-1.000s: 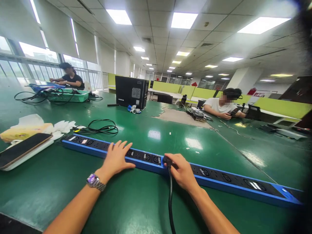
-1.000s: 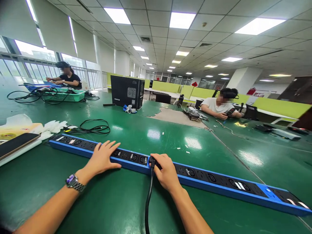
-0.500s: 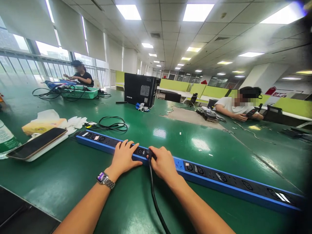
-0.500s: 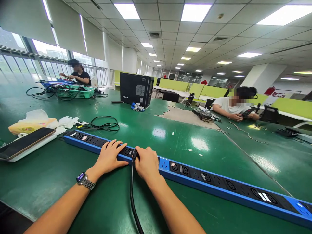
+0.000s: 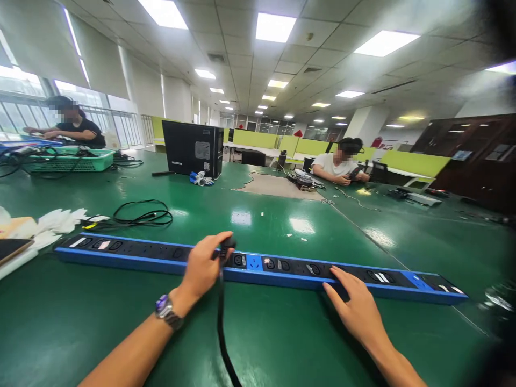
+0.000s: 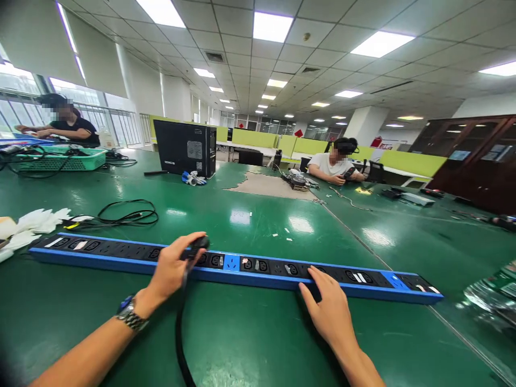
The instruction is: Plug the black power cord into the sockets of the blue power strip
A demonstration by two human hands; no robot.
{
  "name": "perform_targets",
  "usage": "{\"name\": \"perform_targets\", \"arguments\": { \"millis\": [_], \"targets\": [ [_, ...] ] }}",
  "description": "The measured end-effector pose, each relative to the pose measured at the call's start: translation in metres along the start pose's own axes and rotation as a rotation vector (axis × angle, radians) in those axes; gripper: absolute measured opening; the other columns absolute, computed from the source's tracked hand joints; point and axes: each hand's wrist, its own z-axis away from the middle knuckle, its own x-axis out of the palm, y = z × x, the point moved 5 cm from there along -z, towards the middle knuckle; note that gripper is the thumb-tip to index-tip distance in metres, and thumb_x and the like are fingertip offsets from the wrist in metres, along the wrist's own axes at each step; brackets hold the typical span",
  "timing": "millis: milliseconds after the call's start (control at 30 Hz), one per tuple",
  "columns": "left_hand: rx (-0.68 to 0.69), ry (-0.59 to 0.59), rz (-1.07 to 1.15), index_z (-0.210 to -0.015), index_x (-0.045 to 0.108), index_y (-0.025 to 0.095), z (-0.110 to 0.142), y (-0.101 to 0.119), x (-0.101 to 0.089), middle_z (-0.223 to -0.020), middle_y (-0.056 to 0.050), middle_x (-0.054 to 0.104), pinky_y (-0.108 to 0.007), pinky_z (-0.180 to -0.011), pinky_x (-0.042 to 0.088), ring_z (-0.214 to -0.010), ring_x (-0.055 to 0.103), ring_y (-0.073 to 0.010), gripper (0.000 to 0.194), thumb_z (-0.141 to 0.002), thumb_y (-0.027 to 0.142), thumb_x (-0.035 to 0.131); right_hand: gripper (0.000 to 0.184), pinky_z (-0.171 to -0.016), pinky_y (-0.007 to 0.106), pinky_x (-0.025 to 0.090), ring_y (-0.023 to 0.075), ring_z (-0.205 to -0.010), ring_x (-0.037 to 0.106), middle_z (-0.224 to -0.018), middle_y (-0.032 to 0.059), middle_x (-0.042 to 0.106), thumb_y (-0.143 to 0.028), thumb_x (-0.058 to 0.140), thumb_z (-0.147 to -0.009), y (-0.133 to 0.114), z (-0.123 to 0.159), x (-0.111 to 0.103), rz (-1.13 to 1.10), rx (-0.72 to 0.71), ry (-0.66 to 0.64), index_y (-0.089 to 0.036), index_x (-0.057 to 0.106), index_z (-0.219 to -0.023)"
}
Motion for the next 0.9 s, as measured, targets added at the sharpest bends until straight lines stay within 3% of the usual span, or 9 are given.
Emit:
{"name": "perform_targets", "arguments": {
  "millis": [67, 167, 267, 500, 733, 900],
  "targets": [
    [-0.009, -0.121, 0.004, -0.12, 0.06, 0.022, -0.007, 0.028, 0.048, -0.109, -0.007, 0.071, -0.034, -0.089, 0.05, -0.099, 0.065, -0.0213, 0.031, -0.09, 0.028, 0.055, 0.051, -0.101, 0.054, 0.042, 0.0318, -0.12, 0.052, -0.13, 0.0159, 0.06, -0.049, 0.05, -0.087, 0.014, 0.008, 0.002, 0.04, -0.006, -0.007, -0.013, 0.059, -0.123],
    [-0.075, -0.295, -0.057, -0.119, 0.06, 0.022, -0.015, 0.064, 0.117, -0.104, -0.007, 0.073, -0.033, -0.084, 0.052, -0.096, 0.067, -0.0229, 0.031, -0.089, 0.025, 0.055, 0.049, -0.102, 0.054, 0.041, 0.0309, -0.122, 0.051, -0.133, 0.0141, 0.058, -0.046, 0.05, -0.087, 0.009, 0.012, 0.005, 0.079, -0.005, 0.001, -0.015, 0.058, -0.124],
    [-0.103, -0.388, -0.1, -0.114, 0.062, 0.023, -0.02, 0.082, 0.15, -0.097, -0.006, 0.074, -0.033, -0.078, 0.052, -0.09, 0.069, -0.024, 0.028, -0.088, 0.019, 0.053, 0.047, -0.104, 0.053, 0.041, 0.0297, -0.124, 0.049, -0.135, 0.0124, 0.057, -0.042, 0.048, -0.088, 0.0, 0.011, 0.005, 0.079, -0.004, -0.013, -0.016, 0.056, -0.127],
    [-0.118, -0.43, -0.103, -0.118, 0.057, 0.023, -0.017, 0.083, 0.151, -0.098, -0.007, 0.074, -0.032, -0.075, 0.052, -0.09, 0.07, -0.024, 0.029, -0.09, 0.025, 0.051, 0.047, -0.104, 0.055, 0.039, 0.032, -0.125, 0.048, -0.133, 0.0143, 0.058, -0.042, 0.05, -0.086, -0.001, 0.008, 0.004, 0.076, 0.055, -0.021, -0.015, 0.058, -0.124],
    [-0.046, -0.529, -0.231, -0.12, 0.053, 0.022, -0.022, 0.092, 0.162, -0.1, -0.009, 0.073, -0.034, -0.08, 0.051, -0.094, 0.068, -0.0249, 0.03, -0.091, 0.027, 0.05, 0.048, -0.104, 0.057, 0.037, 0.0329, -0.124, 0.049, -0.131, 0.0156, 0.058, -0.042, 0.052, -0.084, -0.007, 0.007, 0.003, 0.051, 0.074, -0.023, -0.014, 0.059, -0.122],
    [0.0, -0.542, -0.279, -0.11, 0.057, 0.019, -0.021, 0.098, 0.165, -0.101, -0.01, 0.071, -0.042, -0.1, 0.043, -0.103, 0.064, -0.0247, 0.022, -0.089, 0.022, 0.052, 0.05, -0.102, 0.051, 0.042, 0.0275, -0.119, 0.054, -0.128, 0.0124, 0.061, -0.044, 0.053, -0.086, -0.019, -0.012, 0.003, -0.17, -0.01, -0.051, -0.02, 0.053, -0.13]
  ]
}}
